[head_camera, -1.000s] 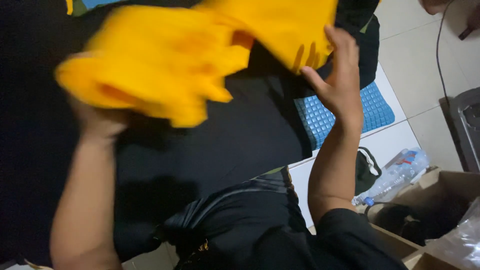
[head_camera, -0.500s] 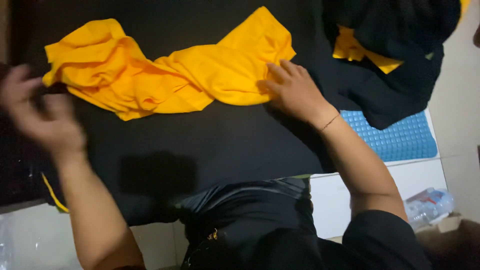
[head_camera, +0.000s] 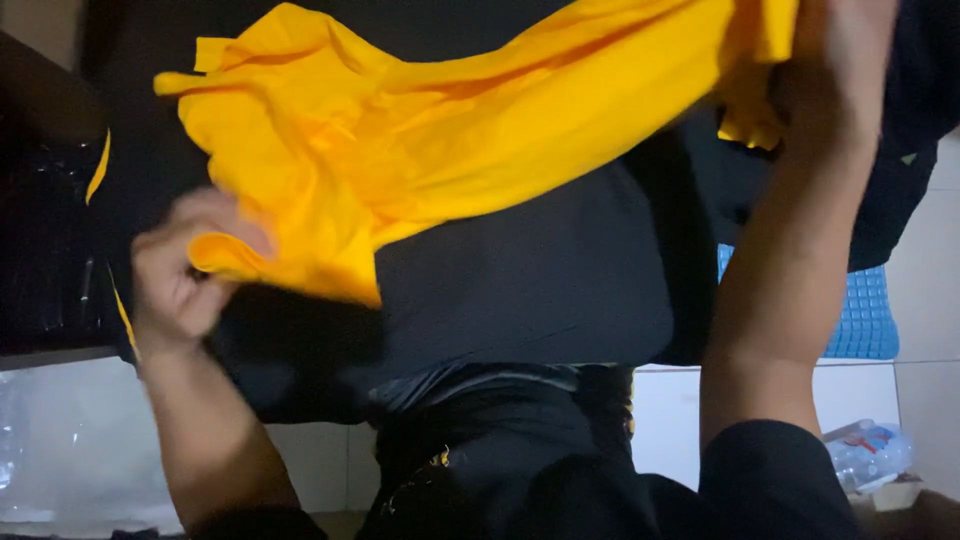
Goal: The person folds shirts by laying them flat on a surface and folding the fabric by hand.
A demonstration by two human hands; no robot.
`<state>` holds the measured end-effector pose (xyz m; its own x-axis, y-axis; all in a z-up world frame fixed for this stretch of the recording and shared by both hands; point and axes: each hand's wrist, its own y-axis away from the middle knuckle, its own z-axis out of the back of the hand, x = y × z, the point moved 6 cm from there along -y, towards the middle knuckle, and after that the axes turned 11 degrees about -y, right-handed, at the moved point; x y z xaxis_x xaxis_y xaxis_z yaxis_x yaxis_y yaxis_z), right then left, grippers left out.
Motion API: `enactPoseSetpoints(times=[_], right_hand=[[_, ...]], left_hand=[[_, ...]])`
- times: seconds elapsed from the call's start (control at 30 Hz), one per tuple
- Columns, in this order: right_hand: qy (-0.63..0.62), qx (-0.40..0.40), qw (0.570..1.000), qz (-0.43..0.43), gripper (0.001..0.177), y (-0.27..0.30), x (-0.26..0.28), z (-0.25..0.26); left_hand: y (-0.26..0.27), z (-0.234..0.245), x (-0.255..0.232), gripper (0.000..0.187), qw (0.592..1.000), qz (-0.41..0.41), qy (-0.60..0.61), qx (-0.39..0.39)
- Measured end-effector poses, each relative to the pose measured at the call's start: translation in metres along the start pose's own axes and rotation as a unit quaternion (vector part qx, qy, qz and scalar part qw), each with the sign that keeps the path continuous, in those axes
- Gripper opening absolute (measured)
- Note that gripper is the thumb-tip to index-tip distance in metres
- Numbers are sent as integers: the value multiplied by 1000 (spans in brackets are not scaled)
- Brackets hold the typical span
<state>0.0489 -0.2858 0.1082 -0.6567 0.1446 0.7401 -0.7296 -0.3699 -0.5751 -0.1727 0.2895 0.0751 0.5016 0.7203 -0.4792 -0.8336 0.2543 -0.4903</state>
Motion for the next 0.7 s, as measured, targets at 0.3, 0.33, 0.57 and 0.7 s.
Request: enactPoseSetpoints(times=[0.3,0.33,0.57,0.7], right_hand=[[392,9,919,-38,45,-5,-61,-57],[461,50,885,-48,60,0,-59,-64],[563,124,812,-95,49,-7,-121,-60],[481,-4,875,-53,16,-5,-125,-45]], left_hand=[[33,21,33,27,924,338,37,177],[21,35,35,33,940,324,20,106],[-138,-19,101,32,922,25,-385,-29],[-174,-80,163,63,902,189,-332,202]])
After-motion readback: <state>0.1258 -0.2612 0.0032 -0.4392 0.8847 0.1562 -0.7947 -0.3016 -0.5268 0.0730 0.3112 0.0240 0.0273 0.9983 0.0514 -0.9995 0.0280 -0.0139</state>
